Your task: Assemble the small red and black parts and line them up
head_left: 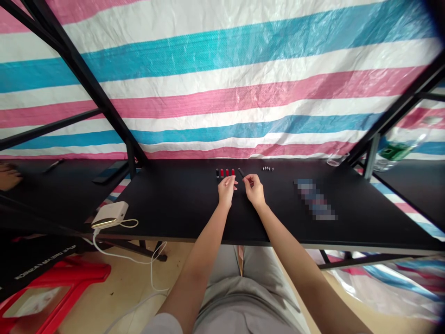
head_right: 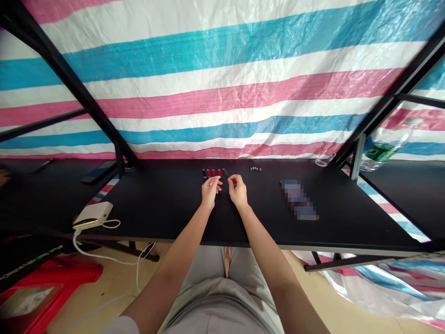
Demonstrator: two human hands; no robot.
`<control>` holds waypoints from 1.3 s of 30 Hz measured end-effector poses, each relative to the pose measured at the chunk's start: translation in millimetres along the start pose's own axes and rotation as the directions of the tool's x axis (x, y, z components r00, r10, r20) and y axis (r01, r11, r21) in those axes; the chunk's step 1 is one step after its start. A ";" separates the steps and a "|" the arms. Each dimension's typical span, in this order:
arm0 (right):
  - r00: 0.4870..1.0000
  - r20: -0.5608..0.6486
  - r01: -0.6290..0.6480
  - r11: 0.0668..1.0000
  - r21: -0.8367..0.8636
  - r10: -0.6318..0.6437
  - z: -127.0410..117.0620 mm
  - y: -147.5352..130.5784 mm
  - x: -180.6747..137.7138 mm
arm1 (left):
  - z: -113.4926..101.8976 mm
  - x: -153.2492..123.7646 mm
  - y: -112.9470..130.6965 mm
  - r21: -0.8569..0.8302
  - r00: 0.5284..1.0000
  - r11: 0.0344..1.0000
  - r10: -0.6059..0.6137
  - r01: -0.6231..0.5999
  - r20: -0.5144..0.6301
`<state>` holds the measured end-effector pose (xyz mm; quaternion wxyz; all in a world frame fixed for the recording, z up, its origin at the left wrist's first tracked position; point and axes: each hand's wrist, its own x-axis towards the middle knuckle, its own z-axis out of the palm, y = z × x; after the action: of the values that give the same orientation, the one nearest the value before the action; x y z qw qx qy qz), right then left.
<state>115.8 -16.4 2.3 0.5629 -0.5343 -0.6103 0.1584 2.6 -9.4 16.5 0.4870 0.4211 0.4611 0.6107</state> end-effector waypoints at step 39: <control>0.961 0.185 0.227 0.967 -0.113 -0.204 1.9 2.3 -2.1 | 1.7 -0.1 -4.0 -0.045 0.997 0.998 0.029 -0.032 -0.069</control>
<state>114.8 -16.4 -1.2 0.4852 -0.4854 -0.7203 0.1004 5.0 -8.8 12.9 0.4711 0.3954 0.4568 0.6427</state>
